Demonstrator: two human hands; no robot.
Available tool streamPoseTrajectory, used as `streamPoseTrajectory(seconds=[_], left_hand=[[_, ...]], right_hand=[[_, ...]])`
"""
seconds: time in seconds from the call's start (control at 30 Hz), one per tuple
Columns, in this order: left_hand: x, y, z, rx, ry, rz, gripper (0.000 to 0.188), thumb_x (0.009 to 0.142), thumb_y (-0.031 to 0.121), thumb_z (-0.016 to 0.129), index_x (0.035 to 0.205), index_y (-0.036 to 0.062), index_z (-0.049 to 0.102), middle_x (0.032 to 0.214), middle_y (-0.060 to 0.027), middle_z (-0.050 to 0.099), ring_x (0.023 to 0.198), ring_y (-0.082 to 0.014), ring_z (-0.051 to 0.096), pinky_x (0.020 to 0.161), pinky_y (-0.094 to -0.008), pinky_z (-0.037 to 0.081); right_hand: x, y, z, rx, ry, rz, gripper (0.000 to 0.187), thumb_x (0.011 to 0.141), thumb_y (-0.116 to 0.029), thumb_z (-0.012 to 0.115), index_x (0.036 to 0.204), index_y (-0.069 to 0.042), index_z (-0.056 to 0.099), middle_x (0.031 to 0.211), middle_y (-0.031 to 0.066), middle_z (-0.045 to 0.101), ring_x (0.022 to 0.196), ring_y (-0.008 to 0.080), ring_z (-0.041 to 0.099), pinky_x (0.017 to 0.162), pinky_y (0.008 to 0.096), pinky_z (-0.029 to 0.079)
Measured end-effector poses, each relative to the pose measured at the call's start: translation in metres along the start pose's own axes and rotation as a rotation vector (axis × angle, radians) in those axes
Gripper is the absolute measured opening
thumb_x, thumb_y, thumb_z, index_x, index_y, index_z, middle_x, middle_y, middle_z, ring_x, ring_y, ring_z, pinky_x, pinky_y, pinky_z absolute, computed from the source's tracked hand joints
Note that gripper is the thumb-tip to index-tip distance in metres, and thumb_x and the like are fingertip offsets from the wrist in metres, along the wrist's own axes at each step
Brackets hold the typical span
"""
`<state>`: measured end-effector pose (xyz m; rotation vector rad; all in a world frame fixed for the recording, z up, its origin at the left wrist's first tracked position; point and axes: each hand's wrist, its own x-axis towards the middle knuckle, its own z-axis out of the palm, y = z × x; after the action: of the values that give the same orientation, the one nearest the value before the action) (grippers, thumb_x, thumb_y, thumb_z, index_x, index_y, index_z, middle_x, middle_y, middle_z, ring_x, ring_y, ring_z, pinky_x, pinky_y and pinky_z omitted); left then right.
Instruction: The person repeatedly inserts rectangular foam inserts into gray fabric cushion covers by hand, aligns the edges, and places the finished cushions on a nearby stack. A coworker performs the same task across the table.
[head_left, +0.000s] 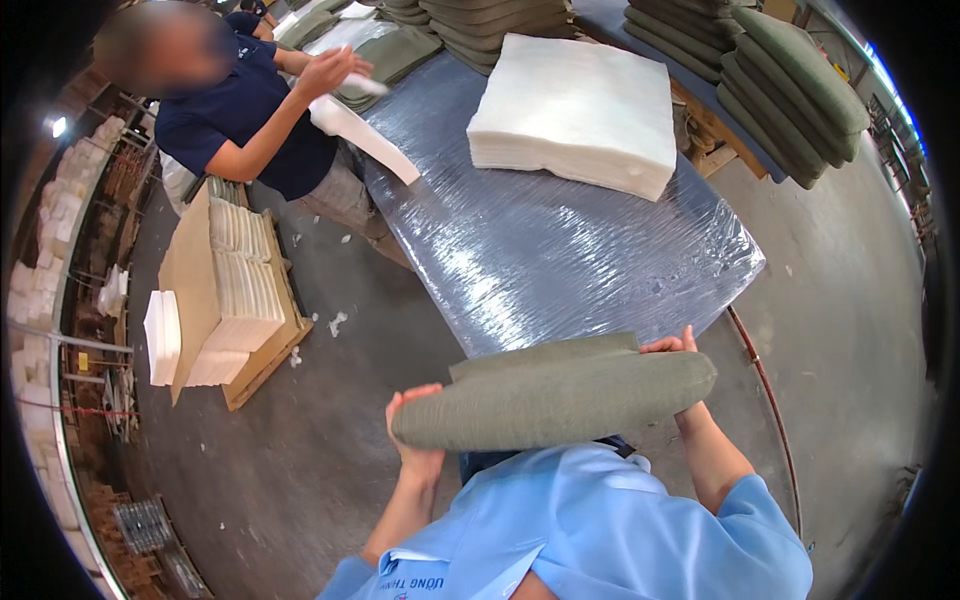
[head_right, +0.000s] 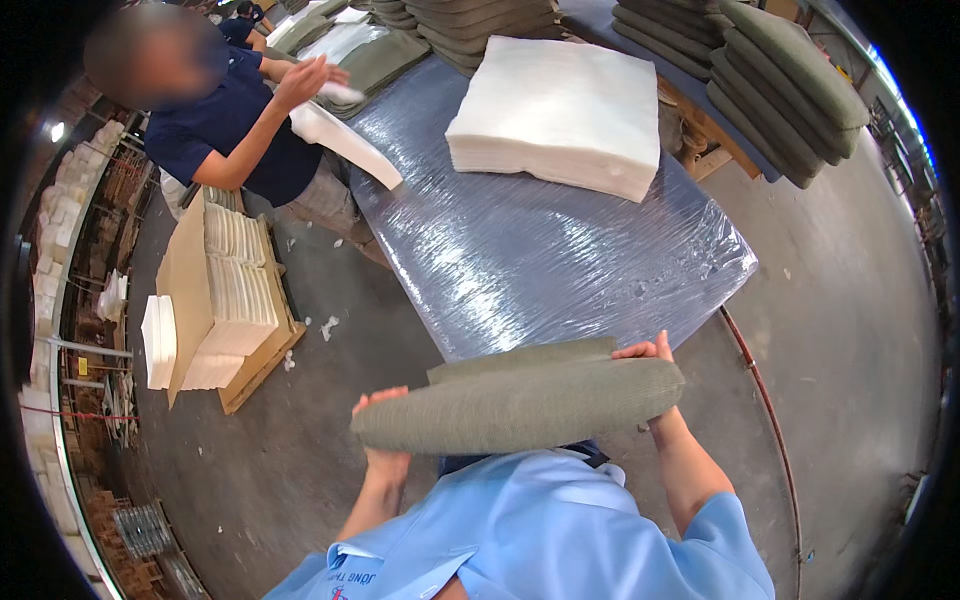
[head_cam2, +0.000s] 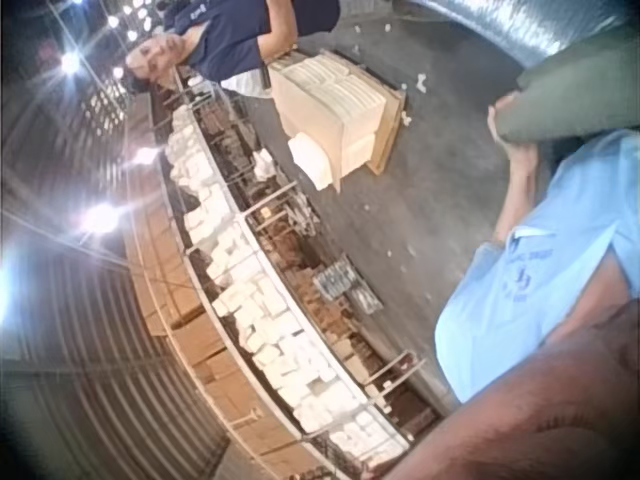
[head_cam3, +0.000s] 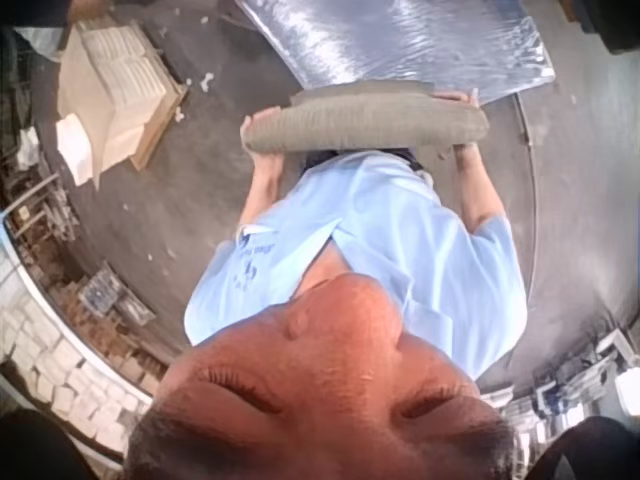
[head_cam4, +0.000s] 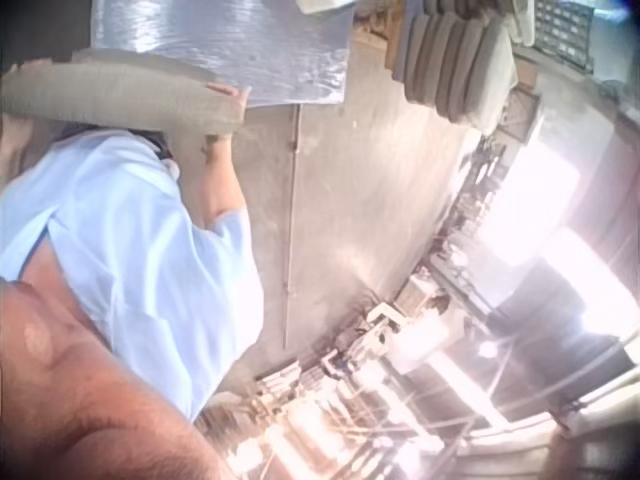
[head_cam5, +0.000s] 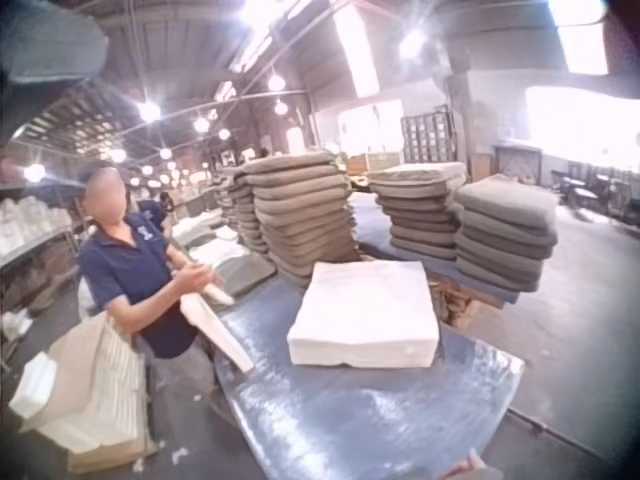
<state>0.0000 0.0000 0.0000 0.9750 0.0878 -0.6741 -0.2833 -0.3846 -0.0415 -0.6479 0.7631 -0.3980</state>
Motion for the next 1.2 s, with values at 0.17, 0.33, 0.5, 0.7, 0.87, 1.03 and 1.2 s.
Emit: streamPoseTrajectory(seconds=[0.17,0.33,0.5,0.7,0.87,1.03,1.2], left_hand=[[0.075,0.066,0.068,0.121,-0.097,0.012,0.063,0.107,0.045,0.030,0.103,-0.0045,0.069,0.105,-0.0185,0.074,0.098,-0.0288,0.068,0.098,-0.0411,0.052],[0.143,0.081,0.044,0.100,-0.213,-0.206,0.067,0.107,0.046,0.026,0.099,-0.0051,0.069,0.096,-0.0182,0.073,0.091,-0.0299,0.068,0.092,-0.0427,0.053],[0.179,0.039,0.007,0.034,-0.238,-0.313,0.064,0.109,0.042,0.023,0.091,-0.0019,0.066,0.095,-0.0187,0.073,0.090,-0.0287,0.068,0.090,-0.0417,0.053],[0.172,0.042,0.002,0.070,-0.259,-0.294,0.064,0.110,0.043,0.025,0.093,-0.0027,0.067,0.096,-0.0183,0.074,0.091,-0.0279,0.069,0.091,-0.0404,0.053],[0.184,0.021,-0.023,0.115,-0.281,-0.308,0.068,0.111,0.045,0.024,0.098,-0.0036,0.069,0.099,-0.0165,0.074,0.092,-0.0247,0.069,0.092,-0.0380,0.053],[0.196,-0.016,-0.044,0.075,-0.308,-0.337,0.067,0.112,0.042,0.023,0.101,-0.0037,0.072,0.104,-0.0140,0.074,0.093,-0.0226,0.068,0.094,-0.0359,0.053],[0.215,-0.053,-0.067,0.083,-0.251,-0.341,0.059,0.110,0.038,0.032,0.097,-0.0025,0.073,0.111,-0.0127,0.073,0.103,-0.0203,0.065,0.096,-0.0350,0.050]], right_hand=[[-0.054,0.001,0.071,0.141,0.223,-0.210,0.071,0.107,-0.063,0.037,0.092,-0.002,0.068,0.100,0.0154,0.074,0.091,0.0231,0.071,0.088,0.0380,0.058],[-0.066,0.083,0.082,0.127,0.333,-0.332,0.070,0.106,-0.064,0.039,0.098,-0.001,0.069,0.103,0.0156,0.074,0.096,0.0247,0.071,0.091,0.0406,0.057],[-0.086,0.120,0.072,0.125,0.467,-0.325,0.073,0.107,-0.064,0.036,0.112,0.000,0.070,0.113,0.0154,0.074,0.105,0.0260,0.069,0.098,0.0415,0.054],[-0.167,0.041,0.187,-0.402,0.437,-0.551,0.070,0.110,-0.058,0.035,0.114,0.001,0.072,0.113,0.0139,0.074,0.110,0.0242,0.066,0.102,0.0372,0.049],[-0.166,0.035,0.199,-1.103,0.584,-0.525,0.057,0.111,-0.043,0.042,0.105,0.006,0.073,0.103,0.0096,0.073,0.099,0.0173,0.064,0.092,0.0320,0.046],[-0.164,0.027,0.202,-0.942,0.571,-0.312,0.053,0.106,-0.044,0.053,0.106,0.004,0.074,0.095,0.0061,0.070,0.090,0.0139,0.059,0.085,0.0298,0.044],[-0.156,0.012,0.206,-0.881,0.545,-0.036,0.045,0.101,-0.038,0.060,0.115,0.004,0.071,0.106,0.0082,0.068,0.098,0.0162,0.060,0.088,0.0298,0.046]])
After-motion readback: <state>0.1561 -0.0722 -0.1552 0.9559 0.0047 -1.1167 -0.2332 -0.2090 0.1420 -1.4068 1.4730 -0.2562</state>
